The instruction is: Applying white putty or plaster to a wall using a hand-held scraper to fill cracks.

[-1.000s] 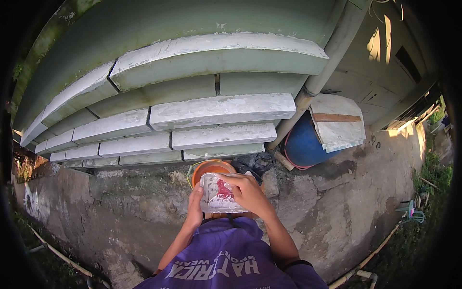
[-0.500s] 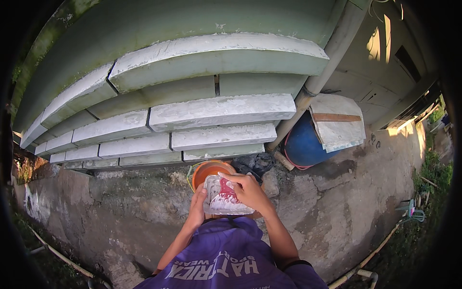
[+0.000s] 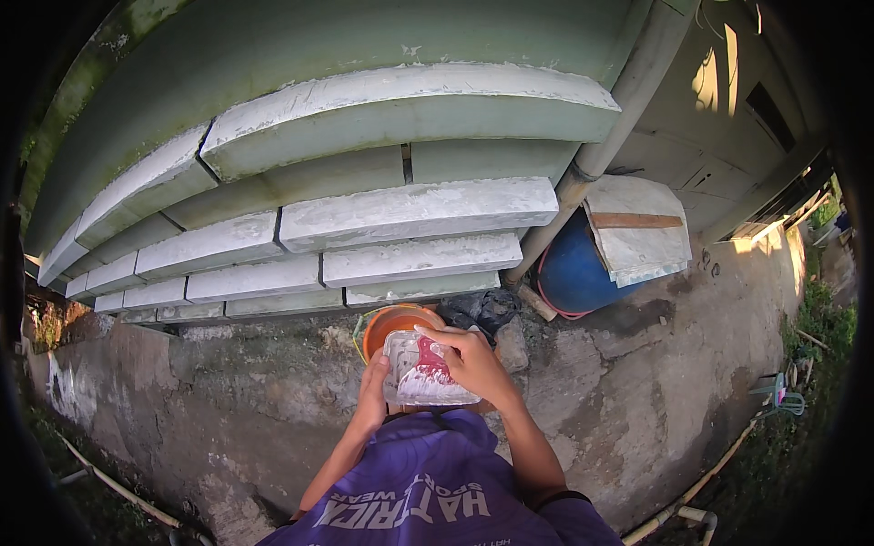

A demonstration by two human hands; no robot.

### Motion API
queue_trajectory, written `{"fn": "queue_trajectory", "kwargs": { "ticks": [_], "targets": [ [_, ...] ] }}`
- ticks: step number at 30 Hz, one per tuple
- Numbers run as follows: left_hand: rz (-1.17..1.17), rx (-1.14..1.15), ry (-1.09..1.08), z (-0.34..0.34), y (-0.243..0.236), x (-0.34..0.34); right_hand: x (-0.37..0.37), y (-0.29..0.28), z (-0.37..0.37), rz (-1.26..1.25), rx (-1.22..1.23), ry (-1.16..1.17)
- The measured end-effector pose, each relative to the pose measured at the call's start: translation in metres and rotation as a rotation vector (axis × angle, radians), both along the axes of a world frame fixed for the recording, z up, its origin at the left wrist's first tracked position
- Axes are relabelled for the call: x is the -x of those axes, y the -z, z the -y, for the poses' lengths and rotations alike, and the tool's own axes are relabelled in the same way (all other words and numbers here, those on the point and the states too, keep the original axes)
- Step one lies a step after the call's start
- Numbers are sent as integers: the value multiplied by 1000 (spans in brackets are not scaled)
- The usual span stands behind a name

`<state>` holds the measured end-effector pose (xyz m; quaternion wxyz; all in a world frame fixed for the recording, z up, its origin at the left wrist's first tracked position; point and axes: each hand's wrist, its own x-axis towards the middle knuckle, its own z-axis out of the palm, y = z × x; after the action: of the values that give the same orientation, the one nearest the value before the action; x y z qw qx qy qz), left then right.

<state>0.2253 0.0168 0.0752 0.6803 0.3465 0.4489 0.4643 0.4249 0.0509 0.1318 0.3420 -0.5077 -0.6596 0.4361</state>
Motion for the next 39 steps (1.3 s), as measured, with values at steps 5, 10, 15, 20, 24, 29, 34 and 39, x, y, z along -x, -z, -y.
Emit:
{"fn": "queue_trajectory", "kwargs": {
  "ticks": [5, 10, 15, 20, 24, 29, 34, 39],
  "targets": [
    [-90, -17, -9, -3, 6, 3, -1, -2, -1, 15, -92, 47],
    [-141, -60, 2, -4, 7, 1, -4, 0, -1, -24, -69, 63],
    [-135, -73, 2, -3, 8, -1, -2, 1, -2, -35, -150, 101],
    [-93, -48, -17, -2, 6, 1, -3, -7, 0, 53, -161, 111],
    [-110, -35, -49, -2, 3, 0, -2, 7, 5, 76, -240, 45],
    [-107, -71, -6, -1, 0, 4, 0, 7, 9, -30, -86, 5],
    [-103, 16, -28, 4, -5, 5, 1, 5, 8, -120, -21, 25],
    [-127, -5, -32, 4, 2, 6, -6, 16, 3, -310, 58, 195]
  ]
}}
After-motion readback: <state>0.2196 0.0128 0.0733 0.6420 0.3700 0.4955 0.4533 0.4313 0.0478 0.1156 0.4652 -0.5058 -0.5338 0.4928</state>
